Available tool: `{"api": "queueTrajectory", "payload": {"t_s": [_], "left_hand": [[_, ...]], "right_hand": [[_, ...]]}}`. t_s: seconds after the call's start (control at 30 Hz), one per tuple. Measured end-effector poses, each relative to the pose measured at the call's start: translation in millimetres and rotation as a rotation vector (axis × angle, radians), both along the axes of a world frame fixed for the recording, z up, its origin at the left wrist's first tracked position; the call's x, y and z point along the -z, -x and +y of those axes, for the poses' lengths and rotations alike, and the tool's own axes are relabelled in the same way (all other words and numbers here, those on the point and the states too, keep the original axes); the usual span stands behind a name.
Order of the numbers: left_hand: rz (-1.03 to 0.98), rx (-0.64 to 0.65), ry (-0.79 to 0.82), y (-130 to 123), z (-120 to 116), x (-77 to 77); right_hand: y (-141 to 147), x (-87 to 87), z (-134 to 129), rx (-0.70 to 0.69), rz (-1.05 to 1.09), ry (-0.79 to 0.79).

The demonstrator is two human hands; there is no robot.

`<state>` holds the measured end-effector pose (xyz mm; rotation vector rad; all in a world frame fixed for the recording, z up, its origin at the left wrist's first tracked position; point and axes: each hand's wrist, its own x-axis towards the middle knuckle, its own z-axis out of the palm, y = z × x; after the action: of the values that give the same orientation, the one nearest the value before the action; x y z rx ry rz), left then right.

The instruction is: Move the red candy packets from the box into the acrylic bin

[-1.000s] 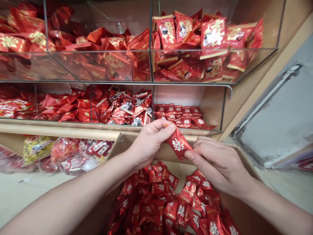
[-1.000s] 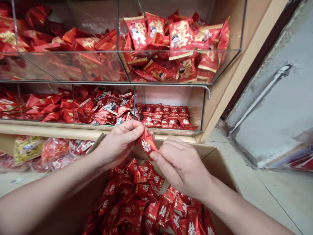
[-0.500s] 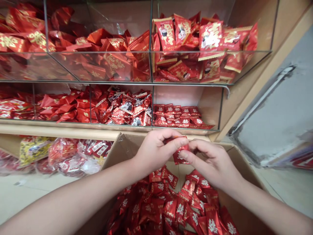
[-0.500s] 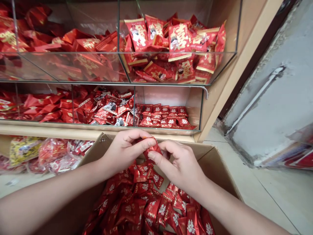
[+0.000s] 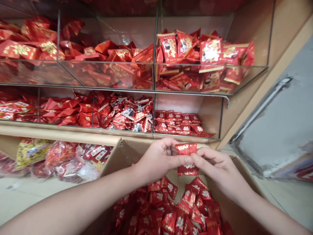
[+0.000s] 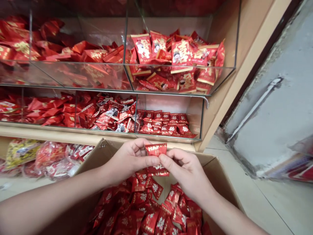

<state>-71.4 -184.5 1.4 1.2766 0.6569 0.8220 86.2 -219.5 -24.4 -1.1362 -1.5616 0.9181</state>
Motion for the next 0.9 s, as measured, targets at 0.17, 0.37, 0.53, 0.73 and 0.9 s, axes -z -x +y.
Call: {"api": "queueTrajectory", "payload": {"t_s": [0.17, 0.37, 0.53, 0.73, 0.9], "left_hand": [[0.067, -0.022, 0.019, 3, 4, 2.2], [0.494, -0.201, -0.770, -1, 47, -32.4], [1.160, -0.044, -1.115, -20, 102, -46.0], [1.394, 0.146, -1.087, -31, 114, -33.5], [1.486, 0.178, -1.136, -29, 114, -32.3]], "right_hand": [[0, 0.2, 0, -0.058, 0.025, 0.064], [-20, -44.2, 50, 0.132, -0.216, 0.009], [-32, -54.0, 131, 0.366, -0.556, 0.122], [-14, -38.3, 157, 0.309, -0.663, 0.267], [-10, -31.3, 160, 0.293, -0.784, 0.307]]}}
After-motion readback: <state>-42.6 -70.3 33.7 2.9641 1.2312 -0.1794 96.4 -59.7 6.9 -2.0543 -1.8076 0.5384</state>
